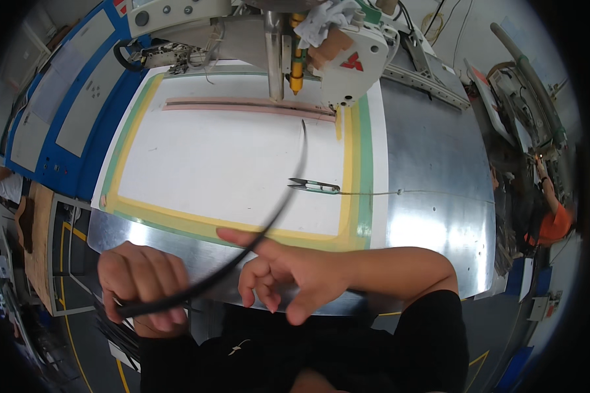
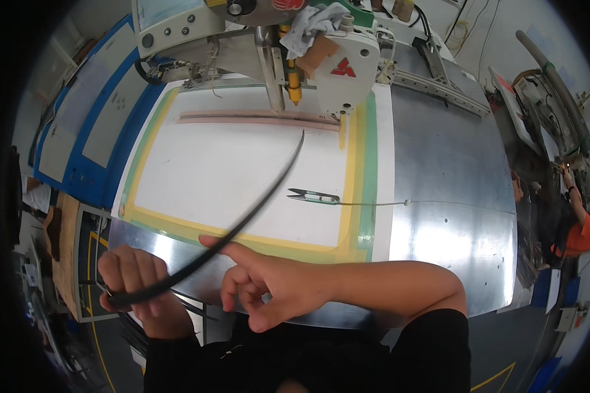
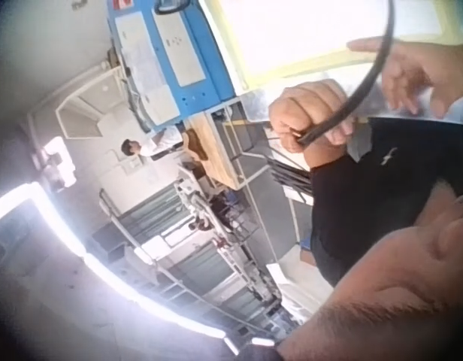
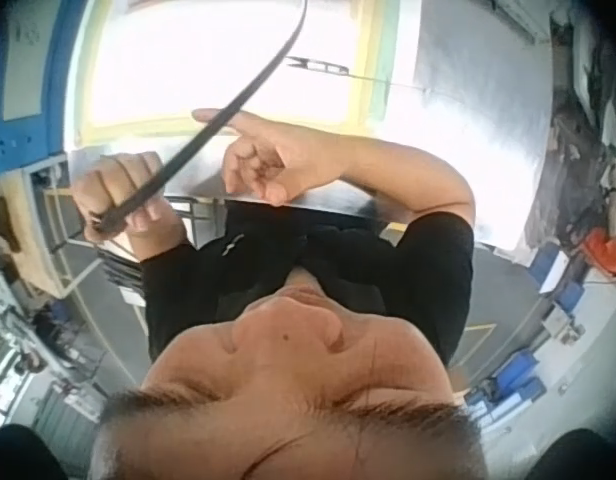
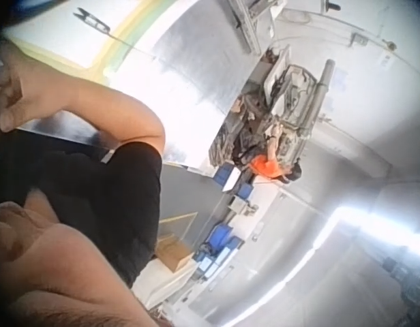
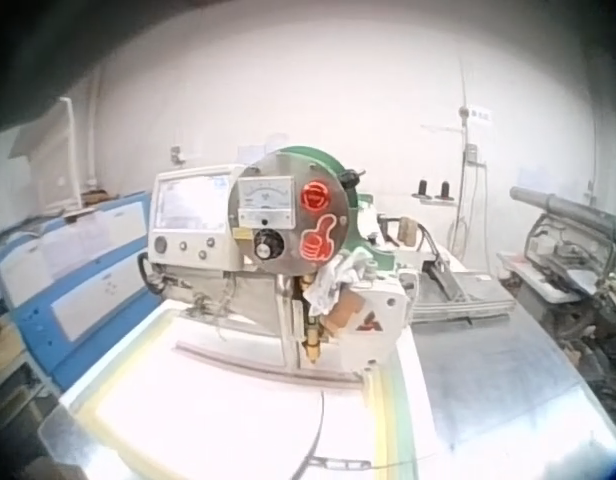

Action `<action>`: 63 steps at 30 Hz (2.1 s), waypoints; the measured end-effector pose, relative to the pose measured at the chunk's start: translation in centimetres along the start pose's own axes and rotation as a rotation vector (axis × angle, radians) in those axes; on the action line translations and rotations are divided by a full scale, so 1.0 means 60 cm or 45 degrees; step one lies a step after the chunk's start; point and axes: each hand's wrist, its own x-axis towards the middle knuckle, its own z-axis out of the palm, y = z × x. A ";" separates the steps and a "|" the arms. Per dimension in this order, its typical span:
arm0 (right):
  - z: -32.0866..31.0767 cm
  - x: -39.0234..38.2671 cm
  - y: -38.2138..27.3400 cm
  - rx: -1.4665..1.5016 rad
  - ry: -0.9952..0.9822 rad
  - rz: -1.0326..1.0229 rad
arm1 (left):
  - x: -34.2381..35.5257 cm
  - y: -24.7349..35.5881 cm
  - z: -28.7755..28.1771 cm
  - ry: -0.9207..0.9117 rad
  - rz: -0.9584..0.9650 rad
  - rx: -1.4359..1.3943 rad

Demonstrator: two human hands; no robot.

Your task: The person is using an industrial sewing machine to attach a zipper tape to a leather strap.

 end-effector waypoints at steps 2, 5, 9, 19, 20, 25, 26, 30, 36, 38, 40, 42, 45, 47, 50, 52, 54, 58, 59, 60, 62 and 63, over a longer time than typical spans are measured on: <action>0.018 -0.020 -0.035 0.116 0.115 -0.195 | 0.043 -0.039 0.009 -0.104 -0.156 -0.057; 0.023 -0.090 -0.054 0.173 0.387 -0.711 | 0.046 -0.108 0.016 0.189 -0.356 0.057; 0.010 -0.190 -0.068 -0.034 0.894 -0.785 | 0.014 -0.164 0.007 0.539 -0.744 0.314; -0.017 -0.253 -0.007 0.027 1.486 -0.699 | 0.009 -0.216 0.000 0.572 -0.979 0.370; -0.020 -0.256 -0.007 0.048 1.480 -0.700 | 0.006 -0.217 -0.002 0.580 -0.994 0.381; -0.021 -0.256 0.000 0.033 1.517 -0.673 | -0.003 -0.217 -0.009 0.573 -1.009 0.225; -0.019 -0.258 -0.001 0.019 1.522 -0.663 | -0.003 -0.217 -0.009 0.570 -1.020 0.229; -0.018 -0.250 -0.001 0.015 1.528 -0.662 | 0.000 -0.222 -0.007 0.619 -0.988 0.294; -0.017 -0.254 0.000 -0.057 1.401 -0.652 | 0.001 -0.226 -0.012 0.655 -0.939 0.324; -0.017 -0.258 0.002 -0.017 1.264 -0.705 | -0.001 -0.227 -0.015 0.665 -0.923 0.306; -0.019 -0.258 0.000 -0.090 1.160 -0.723 | -0.004 -0.226 -0.017 0.732 -0.866 0.083; -0.020 -0.257 -0.004 -0.161 1.048 -0.734 | -0.012 -0.225 -0.024 0.723 -0.858 0.058; -0.019 -0.259 -0.005 -0.362 1.018 -0.705 | -0.013 -0.228 -0.021 0.711 -0.823 0.133; -0.017 -0.258 -0.006 -0.338 1.072 -0.689 | -0.011 -0.227 -0.016 0.717 -0.792 0.235; -0.016 -0.258 -0.006 -0.278 1.165 -0.668 | -0.009 -0.220 -0.011 0.718 -0.762 0.293; -0.018 -0.259 -0.006 -0.243 1.204 -0.656 | -0.006 -0.215 -0.011 0.650 -0.766 0.290; -0.023 -0.259 -0.004 -0.248 1.205 -0.706 | -0.006 -0.210 -0.011 0.625 -0.754 0.329; -0.027 -0.257 -0.004 -0.234 1.191 -0.711 | -0.006 -0.203 -0.010 0.577 -0.726 0.341; -0.027 -0.257 -0.002 -0.207 1.192 -0.714 | -0.007 -0.203 -0.010 0.580 -0.725 0.337; -0.028 -0.257 -0.001 -0.179 1.194 -0.718 | -0.007 -0.203 -0.010 0.568 -0.716 0.343; -0.030 -0.257 0.000 -0.180 1.199 -0.712 | -0.007 -0.202 -0.010 0.557 -0.706 0.348; -0.030 -0.257 0.000 -0.179 1.201 -0.710 | -0.007 -0.202 -0.009 0.558 -0.705 0.368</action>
